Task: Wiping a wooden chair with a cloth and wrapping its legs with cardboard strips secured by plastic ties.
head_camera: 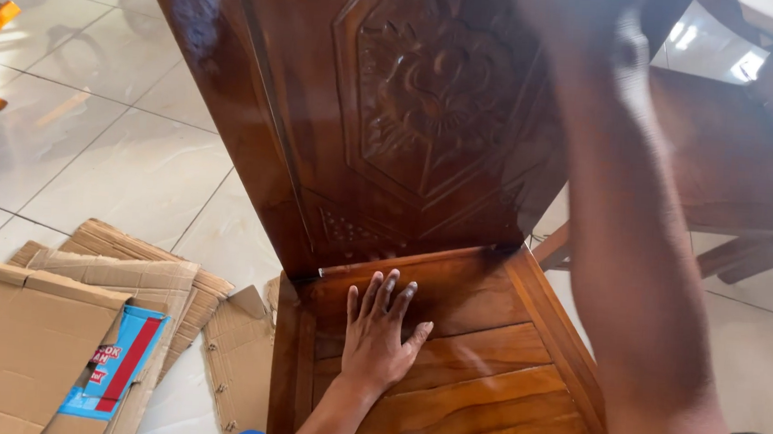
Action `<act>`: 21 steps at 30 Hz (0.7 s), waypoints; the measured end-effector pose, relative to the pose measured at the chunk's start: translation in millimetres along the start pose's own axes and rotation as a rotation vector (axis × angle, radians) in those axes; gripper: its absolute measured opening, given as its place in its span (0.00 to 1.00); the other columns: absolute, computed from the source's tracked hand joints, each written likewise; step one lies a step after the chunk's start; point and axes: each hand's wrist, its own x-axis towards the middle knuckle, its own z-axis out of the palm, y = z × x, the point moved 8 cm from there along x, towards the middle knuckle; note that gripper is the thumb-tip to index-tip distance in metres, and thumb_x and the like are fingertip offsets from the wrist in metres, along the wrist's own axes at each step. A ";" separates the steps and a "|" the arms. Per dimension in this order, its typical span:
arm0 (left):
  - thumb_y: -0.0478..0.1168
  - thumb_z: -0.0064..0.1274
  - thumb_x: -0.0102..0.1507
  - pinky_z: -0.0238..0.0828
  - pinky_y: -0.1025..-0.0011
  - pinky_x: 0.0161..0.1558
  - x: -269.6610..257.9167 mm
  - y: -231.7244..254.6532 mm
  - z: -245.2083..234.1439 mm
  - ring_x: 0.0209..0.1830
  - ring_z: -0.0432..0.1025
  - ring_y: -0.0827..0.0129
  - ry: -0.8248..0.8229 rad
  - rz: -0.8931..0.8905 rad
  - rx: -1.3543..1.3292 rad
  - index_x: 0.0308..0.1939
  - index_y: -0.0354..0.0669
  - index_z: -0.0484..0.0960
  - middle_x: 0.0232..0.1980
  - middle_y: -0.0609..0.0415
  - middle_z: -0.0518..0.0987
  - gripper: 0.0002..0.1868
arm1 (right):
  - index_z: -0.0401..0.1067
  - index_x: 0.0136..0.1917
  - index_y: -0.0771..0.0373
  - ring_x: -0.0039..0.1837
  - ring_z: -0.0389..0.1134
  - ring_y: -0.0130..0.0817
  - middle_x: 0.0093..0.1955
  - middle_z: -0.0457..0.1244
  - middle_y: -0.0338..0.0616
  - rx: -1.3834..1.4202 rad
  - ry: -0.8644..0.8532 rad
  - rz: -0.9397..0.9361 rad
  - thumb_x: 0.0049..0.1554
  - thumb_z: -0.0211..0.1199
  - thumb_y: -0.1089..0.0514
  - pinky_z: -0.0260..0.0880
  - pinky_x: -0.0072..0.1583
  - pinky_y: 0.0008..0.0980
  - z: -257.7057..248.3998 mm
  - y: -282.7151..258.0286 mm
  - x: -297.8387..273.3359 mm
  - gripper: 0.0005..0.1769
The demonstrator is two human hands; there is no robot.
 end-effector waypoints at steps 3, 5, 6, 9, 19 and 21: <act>0.61 0.50 0.65 0.28 0.43 0.75 -0.3 2.7 -2.1 0.82 0.42 0.50 -0.015 -0.019 0.001 0.71 0.51 0.68 0.80 0.48 0.57 0.35 | 0.54 0.73 0.55 0.64 0.52 0.48 0.66 0.54 0.47 -0.031 -0.034 0.095 0.72 0.58 0.45 0.49 0.64 0.50 -9.9 29.6 -35.1 0.25; 0.62 0.49 0.65 0.29 0.42 0.76 0.9 3.2 -2.1 0.82 0.42 0.50 -0.019 -0.034 0.027 0.71 0.50 0.68 0.80 0.47 0.56 0.35 | 0.51 0.76 0.55 0.69 0.51 0.51 0.71 0.52 0.48 -0.055 -0.047 0.152 0.72 0.59 0.45 0.48 0.69 0.53 -16.7 46.9 -51.8 0.28; 0.62 0.49 0.65 0.29 0.42 0.76 1.3 4.4 -3.1 0.82 0.42 0.50 -0.018 -0.034 0.025 0.71 0.50 0.68 0.80 0.47 0.56 0.35 | 0.49 0.78 0.55 0.72 0.50 0.52 0.73 0.50 0.49 -0.066 -0.052 0.178 0.72 0.59 0.46 0.47 0.72 0.54 -16.0 54.6 -61.8 0.30; 0.61 0.49 0.65 0.29 0.41 0.75 -0.3 4.2 -2.7 0.82 0.42 0.49 -0.022 -0.047 0.005 0.71 0.49 0.68 0.79 0.47 0.57 0.34 | 0.45 0.82 0.55 0.80 0.49 0.56 0.80 0.47 0.51 -0.089 -0.072 0.258 0.72 0.60 0.47 0.45 0.80 0.59 -9.6 75.6 -98.1 0.35; 0.74 0.44 0.63 0.27 0.38 0.78 -5.0 14.2 -17.3 0.82 0.44 0.49 -0.165 -0.073 0.047 0.74 0.54 0.63 0.80 0.46 0.55 0.44 | 0.70 0.73 0.61 0.77 0.51 0.75 0.76 0.58 0.63 -0.066 -0.139 -0.219 0.63 0.49 0.30 0.40 0.70 0.80 4.0 -9.9 -281.8 0.39; 0.73 0.44 0.63 0.28 0.38 0.77 -4.7 17.0 -22.3 0.82 0.45 0.48 -0.161 -0.070 0.039 0.74 0.53 0.63 0.79 0.45 0.56 0.43 | 0.73 0.71 0.59 0.76 0.54 0.72 0.75 0.60 0.60 -0.085 -0.142 -0.239 0.62 0.52 0.31 0.44 0.70 0.80 5.4 -15.3 -266.2 0.37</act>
